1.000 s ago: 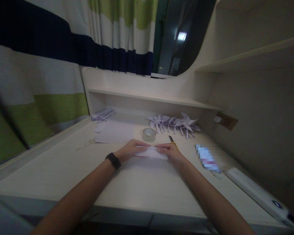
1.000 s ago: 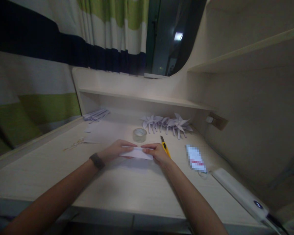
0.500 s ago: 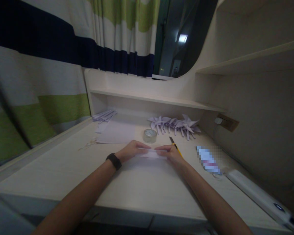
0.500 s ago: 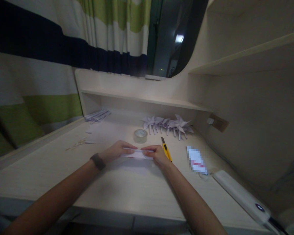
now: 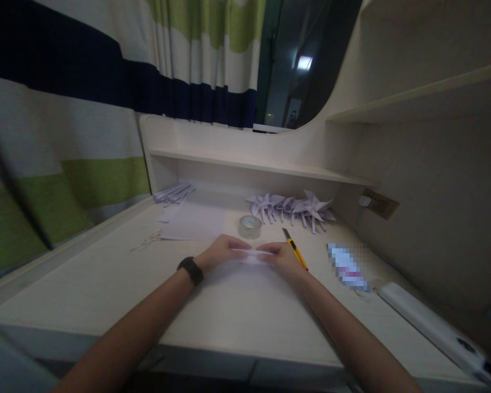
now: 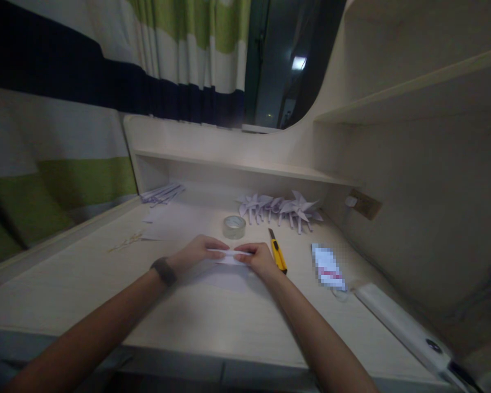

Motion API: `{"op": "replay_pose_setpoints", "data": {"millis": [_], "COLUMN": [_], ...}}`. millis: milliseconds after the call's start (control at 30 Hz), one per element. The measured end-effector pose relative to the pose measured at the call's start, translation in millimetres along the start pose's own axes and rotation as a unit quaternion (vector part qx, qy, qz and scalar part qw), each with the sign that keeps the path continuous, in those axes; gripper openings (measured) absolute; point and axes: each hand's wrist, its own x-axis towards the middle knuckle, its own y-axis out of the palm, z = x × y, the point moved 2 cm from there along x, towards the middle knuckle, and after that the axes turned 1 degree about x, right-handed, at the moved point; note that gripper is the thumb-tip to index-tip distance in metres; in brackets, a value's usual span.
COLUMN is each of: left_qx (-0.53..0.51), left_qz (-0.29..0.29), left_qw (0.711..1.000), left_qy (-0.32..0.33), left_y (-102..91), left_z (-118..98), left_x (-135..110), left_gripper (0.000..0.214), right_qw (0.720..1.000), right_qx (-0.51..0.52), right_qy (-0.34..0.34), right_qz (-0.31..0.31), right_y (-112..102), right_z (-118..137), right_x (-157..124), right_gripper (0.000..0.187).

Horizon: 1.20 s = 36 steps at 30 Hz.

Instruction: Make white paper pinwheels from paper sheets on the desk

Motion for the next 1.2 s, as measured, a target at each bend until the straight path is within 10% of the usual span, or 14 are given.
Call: {"op": "replay_pose_setpoints", "data": {"millis": [1200], "left_qx": [0.010], "left_qz": [0.079], "left_qw": [0.997], "left_qy": [-0.019], "left_y": [-4.4], "left_z": [-0.2], "left_x": [0.7], "left_gripper": [0.036], "right_qw": [0.999], "right_qx": [-0.010], "right_qy": [0.030], "right_qz": [0.007], "right_y": [-7.8], "right_z": [0.2], "right_x": [3.3], "right_gripper": [0.032]}}
